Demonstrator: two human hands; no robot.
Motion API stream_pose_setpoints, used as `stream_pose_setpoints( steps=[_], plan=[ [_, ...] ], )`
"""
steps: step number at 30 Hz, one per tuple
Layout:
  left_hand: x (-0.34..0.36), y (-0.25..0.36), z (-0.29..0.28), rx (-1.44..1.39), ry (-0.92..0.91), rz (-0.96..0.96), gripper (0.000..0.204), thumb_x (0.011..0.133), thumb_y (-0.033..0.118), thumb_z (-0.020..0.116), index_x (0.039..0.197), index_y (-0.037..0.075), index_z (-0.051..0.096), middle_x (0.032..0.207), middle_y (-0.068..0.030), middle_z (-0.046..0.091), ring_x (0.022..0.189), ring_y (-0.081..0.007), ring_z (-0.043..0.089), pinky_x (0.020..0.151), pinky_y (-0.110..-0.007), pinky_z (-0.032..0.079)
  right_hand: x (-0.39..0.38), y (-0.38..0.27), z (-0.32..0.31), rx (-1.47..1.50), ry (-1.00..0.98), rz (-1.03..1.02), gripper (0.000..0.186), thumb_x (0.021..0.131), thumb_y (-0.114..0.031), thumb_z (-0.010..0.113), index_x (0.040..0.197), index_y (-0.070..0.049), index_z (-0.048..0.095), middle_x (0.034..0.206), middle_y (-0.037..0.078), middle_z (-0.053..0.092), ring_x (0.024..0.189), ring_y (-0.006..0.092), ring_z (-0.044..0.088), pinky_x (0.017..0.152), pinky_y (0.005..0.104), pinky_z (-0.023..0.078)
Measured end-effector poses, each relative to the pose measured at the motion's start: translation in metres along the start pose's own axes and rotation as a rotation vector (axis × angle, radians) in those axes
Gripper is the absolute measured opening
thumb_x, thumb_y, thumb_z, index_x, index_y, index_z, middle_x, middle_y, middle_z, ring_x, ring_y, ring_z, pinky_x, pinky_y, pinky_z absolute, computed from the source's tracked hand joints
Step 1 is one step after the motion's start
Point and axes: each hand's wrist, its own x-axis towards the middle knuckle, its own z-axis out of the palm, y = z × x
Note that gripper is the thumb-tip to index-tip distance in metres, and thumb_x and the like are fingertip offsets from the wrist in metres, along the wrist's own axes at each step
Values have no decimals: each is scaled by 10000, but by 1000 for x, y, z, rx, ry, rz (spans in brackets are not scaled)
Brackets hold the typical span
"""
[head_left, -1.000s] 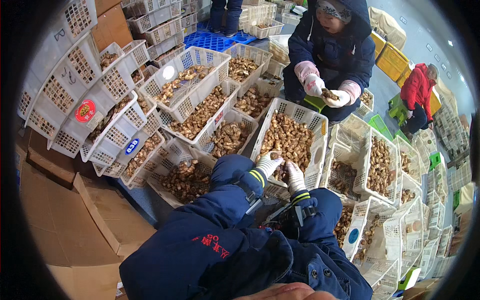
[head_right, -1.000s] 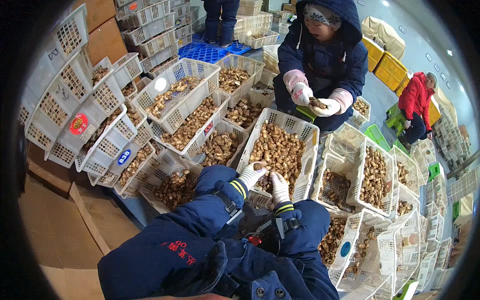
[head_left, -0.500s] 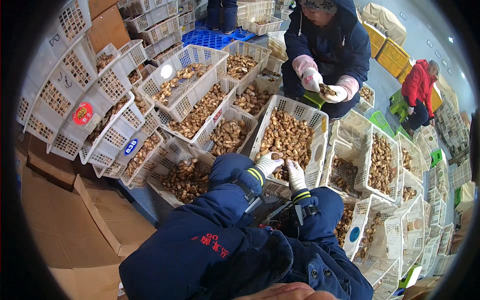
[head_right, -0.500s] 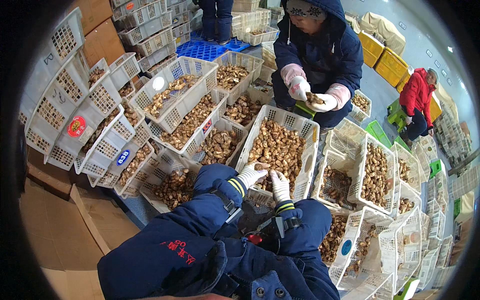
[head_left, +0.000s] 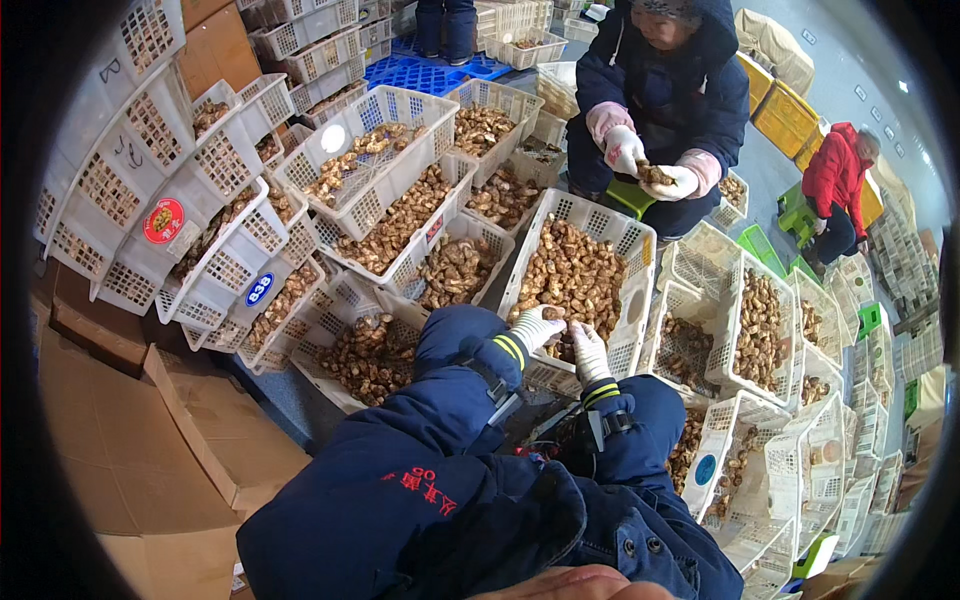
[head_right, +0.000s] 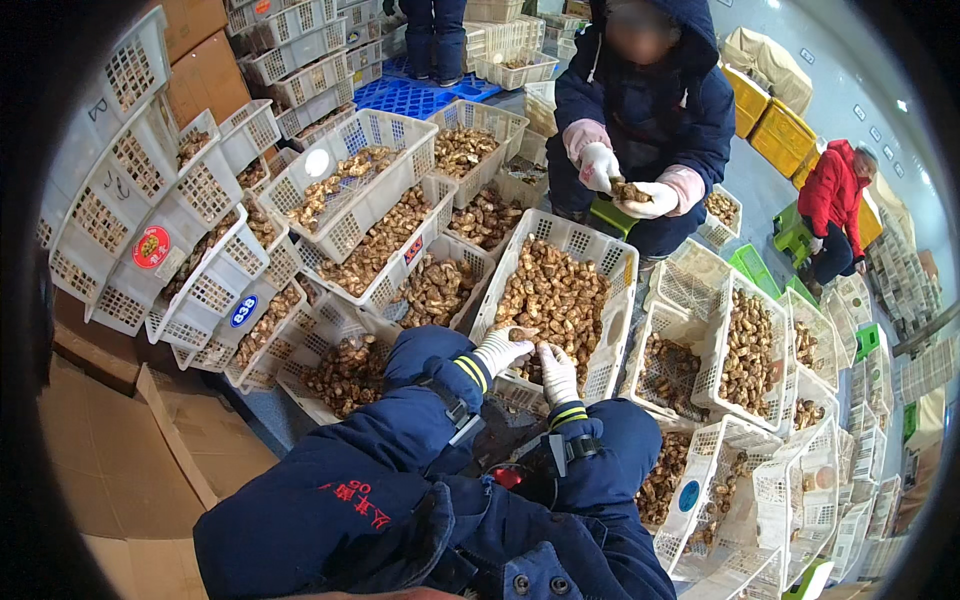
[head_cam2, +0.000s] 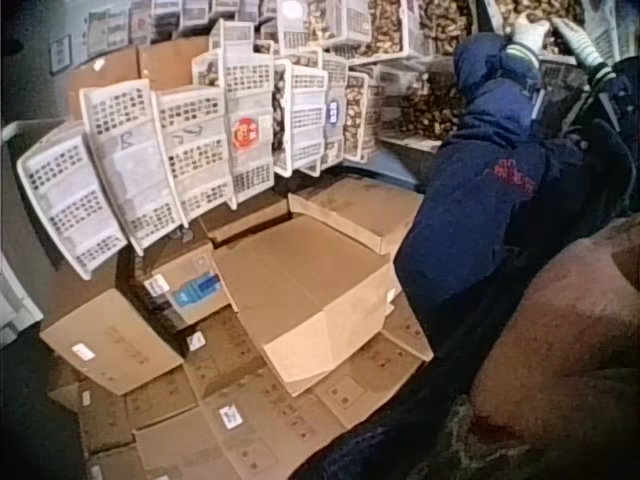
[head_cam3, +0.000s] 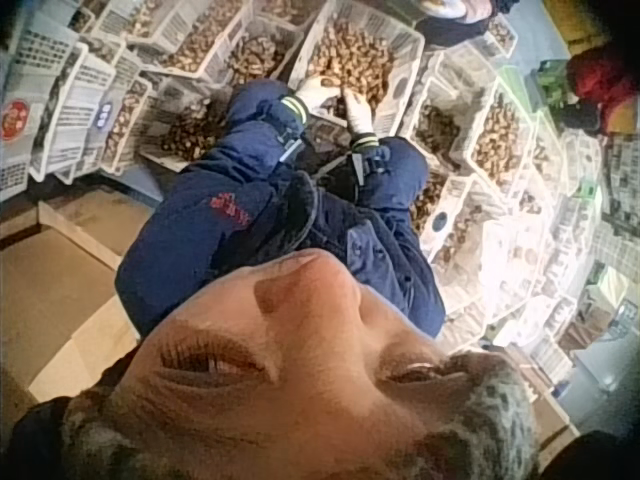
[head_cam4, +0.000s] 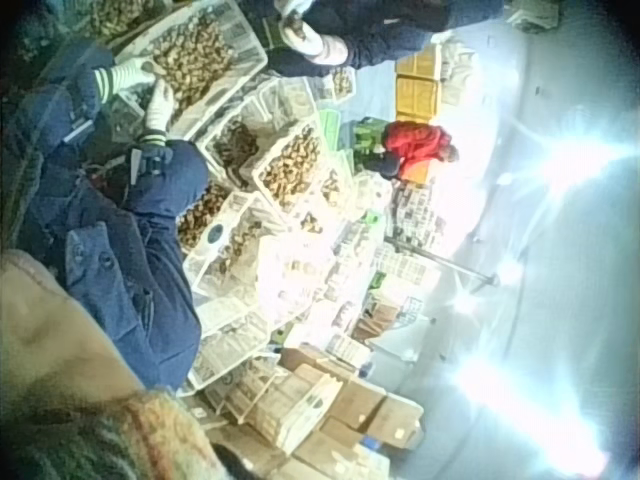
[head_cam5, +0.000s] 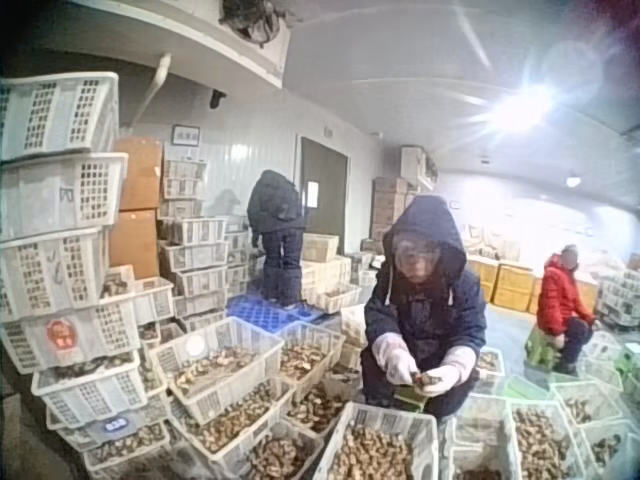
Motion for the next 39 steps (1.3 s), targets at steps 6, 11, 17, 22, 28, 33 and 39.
stream_pose_setpoints(
  steps=[6,11,17,22,28,33,39],
  plan=[
    [3,-3,-3,45,19,-37,256,827,91,639,1077,88,584,848,-39,642,683,-135,611,560,-258,508,-10,-13,8,70,-18,89,248,898,-302,575,996,-75,587,813,8,609,638,115,586,578,257,503],
    [5,-4,-3,83,16,-35,249,831,108,642,1070,110,571,838,-48,644,663,-150,612,550,-277,514,-9,-13,6,50,-17,71,250,899,-300,575,994,-70,587,825,13,611,652,119,592,590,255,505],
    [2,-1,-2,32,-1,-23,276,835,83,629,1105,92,569,862,-53,642,689,-151,615,566,-283,518,-1,-1,3,52,-1,5,264,905,-286,570,1017,-48,597,836,9,614,678,96,579,608,235,484],
    [0,1,-1,22,-12,-18,281,835,74,626,1110,79,572,867,-54,644,706,-151,621,573,-277,516,2,3,1,69,0,-22,226,914,-271,557,988,-62,600,851,12,621,699,113,594,634,252,504],
    [-2,3,-1,33,-24,-14,284,832,64,624,1111,75,570,885,-60,647,732,-155,624,588,-273,515,4,3,0,-9,6,6,213,906,-274,568,972,-74,600,816,0,612,640,105,582,576,235,493],
    [-2,5,-2,33,-12,-21,271,832,64,624,1098,74,572,893,-67,647,743,-162,626,597,-279,522,1,0,0,-22,-13,18,327,897,-294,581,1068,-17,600,919,13,617,803,83,528,725,223,430],
    [-6,12,3,-134,24,-65,289,828,71,637,1106,73,558,927,-60,632,747,-159,625,599,-285,545,5,-1,-4,25,31,-42,234,896,-263,586,1035,-75,574,790,-4,595,611,75,549,540,217,471]
  ],
)
